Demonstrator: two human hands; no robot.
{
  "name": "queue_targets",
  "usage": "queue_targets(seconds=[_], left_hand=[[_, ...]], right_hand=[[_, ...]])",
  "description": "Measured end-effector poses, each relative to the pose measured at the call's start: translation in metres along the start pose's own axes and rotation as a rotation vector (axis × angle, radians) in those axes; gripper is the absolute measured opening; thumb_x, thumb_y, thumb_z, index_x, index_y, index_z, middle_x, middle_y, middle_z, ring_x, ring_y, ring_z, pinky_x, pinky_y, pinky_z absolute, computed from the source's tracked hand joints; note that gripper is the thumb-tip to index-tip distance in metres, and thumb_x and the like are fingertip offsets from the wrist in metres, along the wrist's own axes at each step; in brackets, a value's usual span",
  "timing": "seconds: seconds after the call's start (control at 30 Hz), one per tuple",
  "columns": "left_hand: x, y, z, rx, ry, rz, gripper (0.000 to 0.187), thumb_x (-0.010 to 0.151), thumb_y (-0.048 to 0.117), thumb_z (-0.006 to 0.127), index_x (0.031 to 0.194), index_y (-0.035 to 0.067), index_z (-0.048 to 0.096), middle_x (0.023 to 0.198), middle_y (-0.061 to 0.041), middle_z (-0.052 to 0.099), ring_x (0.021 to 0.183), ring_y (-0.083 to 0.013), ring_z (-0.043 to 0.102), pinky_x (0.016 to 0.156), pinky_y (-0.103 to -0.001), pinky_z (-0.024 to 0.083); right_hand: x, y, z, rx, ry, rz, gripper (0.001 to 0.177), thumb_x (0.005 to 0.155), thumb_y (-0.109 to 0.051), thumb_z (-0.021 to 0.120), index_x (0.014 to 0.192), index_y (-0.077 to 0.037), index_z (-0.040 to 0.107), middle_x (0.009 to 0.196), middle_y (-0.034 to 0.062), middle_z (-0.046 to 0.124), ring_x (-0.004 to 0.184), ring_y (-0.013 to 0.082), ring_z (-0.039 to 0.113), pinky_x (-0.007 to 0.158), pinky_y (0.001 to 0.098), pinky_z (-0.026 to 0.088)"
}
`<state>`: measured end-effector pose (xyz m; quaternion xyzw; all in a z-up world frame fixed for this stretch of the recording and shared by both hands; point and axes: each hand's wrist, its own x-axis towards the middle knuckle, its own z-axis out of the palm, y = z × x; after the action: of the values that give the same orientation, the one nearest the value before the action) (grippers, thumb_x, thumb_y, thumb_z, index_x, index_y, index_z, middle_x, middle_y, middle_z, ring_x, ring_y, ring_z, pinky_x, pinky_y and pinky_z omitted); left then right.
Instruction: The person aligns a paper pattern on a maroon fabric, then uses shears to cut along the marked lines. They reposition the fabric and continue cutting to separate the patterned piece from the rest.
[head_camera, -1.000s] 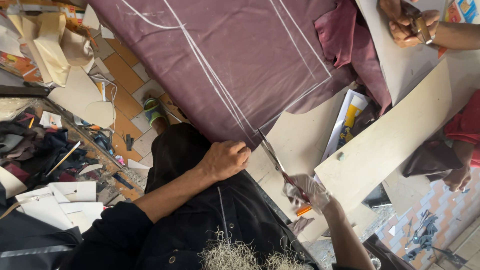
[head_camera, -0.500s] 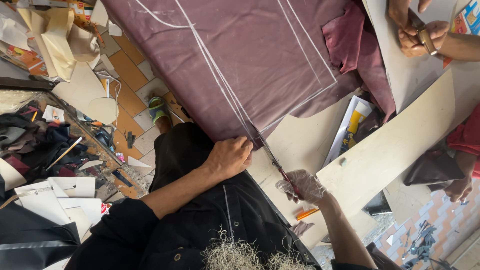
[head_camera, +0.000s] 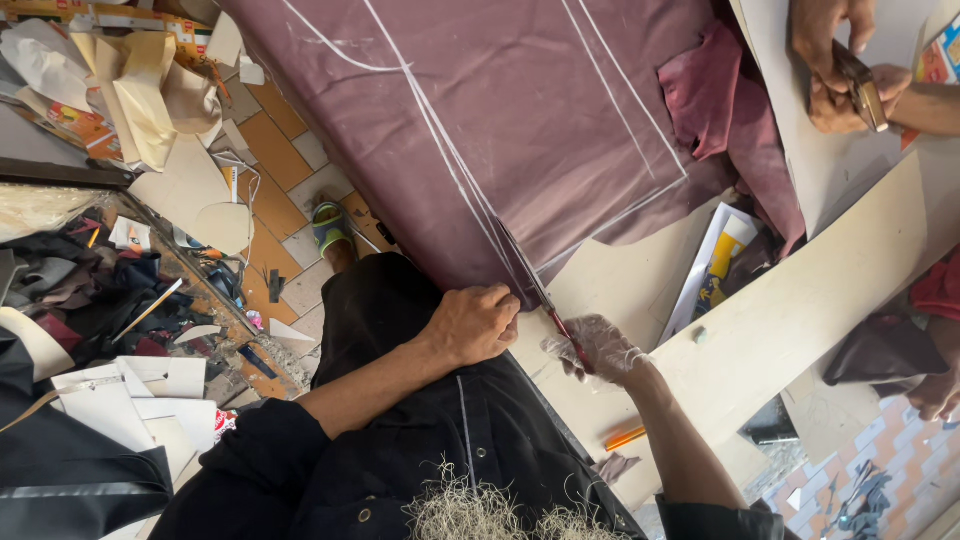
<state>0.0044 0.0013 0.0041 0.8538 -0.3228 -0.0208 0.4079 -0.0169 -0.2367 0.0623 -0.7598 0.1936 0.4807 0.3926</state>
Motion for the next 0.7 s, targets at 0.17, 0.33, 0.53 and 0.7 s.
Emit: queue_targets(seconds=[0.17, 0.33, 0.53, 0.7], left_hand=[[0.002, -0.004, -0.001, -0.018, 0.019, 0.031, 0.013, 0.075, 0.009, 0.072, 0.085, 0.000, 0.072, 0.078, -0.007, 0.068, 0.062, -0.0192, 0.069, 0.052, -0.033, 0.058], [-0.001, -0.001, -0.001, 0.007, 0.033, 0.066, 0.008, 0.079, 0.008, 0.072, 0.084, 0.001, 0.072, 0.080, -0.008, 0.070, 0.058, -0.0189, 0.067, 0.049, -0.031, 0.056], [-0.002, -0.004, -0.002, -0.013, 0.018, 0.055, 0.009, 0.077, 0.008, 0.072, 0.084, 0.002, 0.072, 0.079, -0.008, 0.069, 0.060, -0.0201, 0.068, 0.050, -0.033, 0.057], [-0.002, -0.008, 0.001, -0.023, 0.004, 0.030, 0.007, 0.081, 0.010, 0.071, 0.083, 0.004, 0.071, 0.082, -0.006, 0.070, 0.069, -0.0212, 0.070, 0.060, -0.035, 0.059]], right_hand=[[0.009, -0.017, -0.005, -0.095, 0.017, -0.019, 0.032, 0.090, -0.036, 0.071, 0.088, -0.004, 0.072, 0.062, 0.0047, 0.068, 0.051, 0.0130, 0.065, 0.047, 0.0284, 0.053], [0.030, -0.026, -0.011, 0.082, -0.021, -0.223, 0.027, 0.093, -0.032, 0.067, 0.089, -0.007, 0.076, 0.062, 0.0038, 0.066, 0.052, 0.0111, 0.063, 0.049, 0.0274, 0.052], [0.031, -0.044, -0.009, -0.037, 0.035, -0.201, 0.034, 0.091, -0.034, 0.069, 0.077, -0.002, 0.071, 0.059, 0.0063, 0.068, 0.050, 0.0141, 0.064, 0.047, 0.0316, 0.052], [0.036, -0.079, -0.011, -0.148, 0.057, -0.181, 0.042, 0.090, -0.047, 0.066, 0.079, -0.007, 0.071, 0.061, 0.0040, 0.069, 0.051, 0.0122, 0.066, 0.048, 0.0295, 0.054]])
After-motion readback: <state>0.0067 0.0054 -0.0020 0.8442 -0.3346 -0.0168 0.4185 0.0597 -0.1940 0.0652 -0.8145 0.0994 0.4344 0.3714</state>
